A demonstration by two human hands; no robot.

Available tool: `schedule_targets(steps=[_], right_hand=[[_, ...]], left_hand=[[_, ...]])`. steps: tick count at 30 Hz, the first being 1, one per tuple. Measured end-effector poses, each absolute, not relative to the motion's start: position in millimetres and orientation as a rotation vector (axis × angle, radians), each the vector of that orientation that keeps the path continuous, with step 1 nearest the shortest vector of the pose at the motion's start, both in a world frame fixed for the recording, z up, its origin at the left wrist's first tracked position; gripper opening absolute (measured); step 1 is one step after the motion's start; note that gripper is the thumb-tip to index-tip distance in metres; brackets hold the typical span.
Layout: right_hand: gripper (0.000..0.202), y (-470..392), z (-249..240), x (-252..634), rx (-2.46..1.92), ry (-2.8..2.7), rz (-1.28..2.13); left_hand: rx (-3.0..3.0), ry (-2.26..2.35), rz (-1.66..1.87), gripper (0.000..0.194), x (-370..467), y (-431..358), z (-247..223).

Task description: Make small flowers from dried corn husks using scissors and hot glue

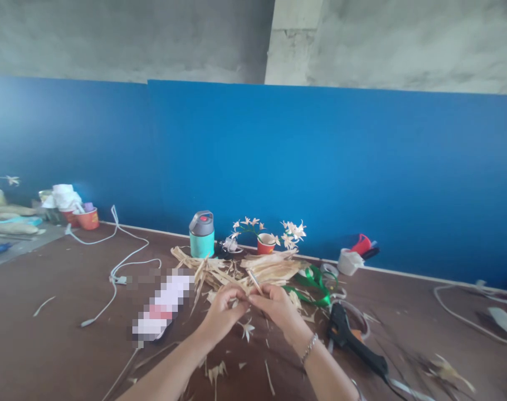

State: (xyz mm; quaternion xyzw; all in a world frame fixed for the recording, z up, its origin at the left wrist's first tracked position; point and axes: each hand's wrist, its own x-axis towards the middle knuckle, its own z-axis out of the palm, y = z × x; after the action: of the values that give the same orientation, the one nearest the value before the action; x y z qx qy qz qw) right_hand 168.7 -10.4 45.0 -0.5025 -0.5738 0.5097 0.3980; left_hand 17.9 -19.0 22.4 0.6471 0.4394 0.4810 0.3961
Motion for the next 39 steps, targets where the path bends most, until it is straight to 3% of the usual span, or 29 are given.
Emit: schedule_targets(steps=[16,27,34,39], right_hand=[[0.021,-15.6,54.8,166.7,-1.252,-1.328,1.381],[0.047,-11.4,48.3,173.7,-1.198,-1.613,1.326],[0.043,-11.2,44.3,173.2,-1.224,-1.644,1.424],[0.033,-13.8,46.4,167.6,-1.161,-1.764,1.235]], left_hand=[[1.447,1.071,1.186,0.017,21.2,-21.7,23.2],[1.535,1.208,1.236,0.022,14.3,-16.5,24.9],[1.508,1.189,1.244,0.023,15.3,-18.3,26.0],[1.443,1.251,1.228,0.019,16.0,-19.9,26.3]])
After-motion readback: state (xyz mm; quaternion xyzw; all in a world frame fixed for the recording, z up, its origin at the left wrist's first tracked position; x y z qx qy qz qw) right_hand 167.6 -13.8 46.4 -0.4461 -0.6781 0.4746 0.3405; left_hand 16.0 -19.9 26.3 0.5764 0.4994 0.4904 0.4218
